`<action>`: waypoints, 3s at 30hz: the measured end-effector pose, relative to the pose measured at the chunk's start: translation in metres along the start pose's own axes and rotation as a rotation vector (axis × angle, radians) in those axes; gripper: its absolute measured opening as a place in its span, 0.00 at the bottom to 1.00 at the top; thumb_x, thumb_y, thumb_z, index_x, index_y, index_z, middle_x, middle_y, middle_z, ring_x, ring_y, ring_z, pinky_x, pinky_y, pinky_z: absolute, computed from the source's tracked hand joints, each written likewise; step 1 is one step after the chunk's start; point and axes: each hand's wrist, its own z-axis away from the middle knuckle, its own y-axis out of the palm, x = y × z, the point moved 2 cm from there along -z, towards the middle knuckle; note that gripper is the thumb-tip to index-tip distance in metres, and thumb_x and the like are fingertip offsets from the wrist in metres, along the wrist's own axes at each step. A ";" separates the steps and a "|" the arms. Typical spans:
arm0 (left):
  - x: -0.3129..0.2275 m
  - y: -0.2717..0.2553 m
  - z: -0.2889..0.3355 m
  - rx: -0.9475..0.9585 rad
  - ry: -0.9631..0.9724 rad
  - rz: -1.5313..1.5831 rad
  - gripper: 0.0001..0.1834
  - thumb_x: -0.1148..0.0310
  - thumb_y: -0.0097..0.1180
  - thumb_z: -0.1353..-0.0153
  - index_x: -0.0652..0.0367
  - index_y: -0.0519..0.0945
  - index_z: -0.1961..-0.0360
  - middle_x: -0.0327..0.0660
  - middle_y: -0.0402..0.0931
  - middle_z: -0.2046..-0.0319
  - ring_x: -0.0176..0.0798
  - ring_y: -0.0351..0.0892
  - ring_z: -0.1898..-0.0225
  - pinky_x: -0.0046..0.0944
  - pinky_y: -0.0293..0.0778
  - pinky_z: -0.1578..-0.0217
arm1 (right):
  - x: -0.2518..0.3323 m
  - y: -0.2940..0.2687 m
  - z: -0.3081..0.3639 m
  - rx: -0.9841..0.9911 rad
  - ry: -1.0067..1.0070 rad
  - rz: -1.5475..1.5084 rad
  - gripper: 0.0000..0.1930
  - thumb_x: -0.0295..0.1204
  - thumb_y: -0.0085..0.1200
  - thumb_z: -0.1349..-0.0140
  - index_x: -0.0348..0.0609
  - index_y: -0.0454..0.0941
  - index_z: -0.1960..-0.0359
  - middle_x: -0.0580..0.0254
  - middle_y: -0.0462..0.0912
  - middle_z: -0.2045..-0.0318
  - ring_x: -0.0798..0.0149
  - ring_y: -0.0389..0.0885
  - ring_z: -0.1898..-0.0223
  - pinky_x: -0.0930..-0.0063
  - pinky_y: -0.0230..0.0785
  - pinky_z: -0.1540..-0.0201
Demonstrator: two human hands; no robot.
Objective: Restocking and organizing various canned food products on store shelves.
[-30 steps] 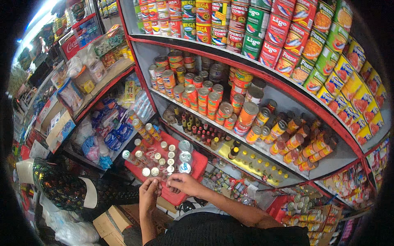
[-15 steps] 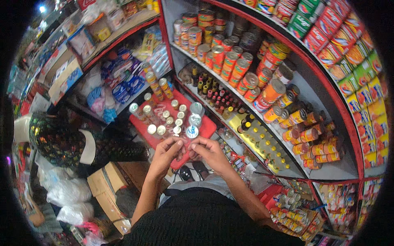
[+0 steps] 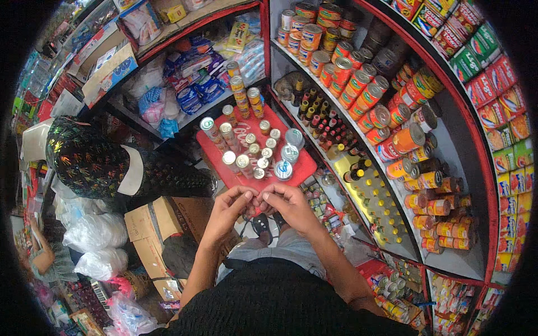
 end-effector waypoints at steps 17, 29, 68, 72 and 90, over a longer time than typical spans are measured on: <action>0.082 -0.028 -0.123 -0.297 -0.003 -0.067 0.18 0.65 0.48 0.33 0.65 0.72 0.47 0.42 0.74 0.54 0.33 0.73 0.53 0.33 0.70 0.52 | -0.082 -0.079 -0.148 0.081 0.150 0.088 0.05 0.25 0.51 0.38 0.39 0.75 0.61 0.68 0.78 0.69 0.76 0.77 0.68 0.82 0.70 0.65; 0.138 -0.056 -0.283 -0.515 0.240 -0.360 0.23 0.66 0.46 0.33 0.65 0.66 0.40 0.49 0.67 0.43 0.40 0.65 0.42 0.37 0.60 0.42 | -0.146 -0.148 -0.309 0.076 0.062 0.204 0.13 0.20 0.52 0.42 0.37 0.72 0.54 0.63 0.79 0.66 0.75 0.77 0.66 0.82 0.71 0.64; 0.138 -0.038 -0.140 -0.538 0.102 0.133 0.18 0.75 0.53 0.40 0.67 0.71 0.48 0.45 0.75 0.55 0.36 0.75 0.53 0.35 0.71 0.49 | -0.125 -0.079 -0.165 0.038 0.058 0.169 0.15 0.22 0.57 0.43 0.37 0.73 0.53 0.64 0.78 0.62 0.76 0.78 0.64 0.82 0.70 0.61; 0.118 -0.033 -0.123 -0.496 0.081 0.193 0.18 0.74 0.54 0.39 0.67 0.72 0.48 0.45 0.76 0.56 0.36 0.75 0.53 0.35 0.71 0.49 | -0.103 -0.068 -0.147 0.052 0.087 0.102 0.13 0.24 0.57 0.42 0.37 0.74 0.55 0.64 0.80 0.63 0.77 0.78 0.65 0.83 0.70 0.62; 0.091 -0.025 -0.106 -0.381 0.052 0.169 0.14 0.72 0.56 0.40 0.67 0.75 0.54 0.42 0.77 0.59 0.33 0.76 0.57 0.34 0.72 0.53 | -0.074 -0.057 -0.114 -0.009 0.080 0.145 0.11 0.27 0.58 0.42 0.36 0.78 0.59 0.67 0.81 0.69 0.79 0.77 0.70 0.84 0.69 0.67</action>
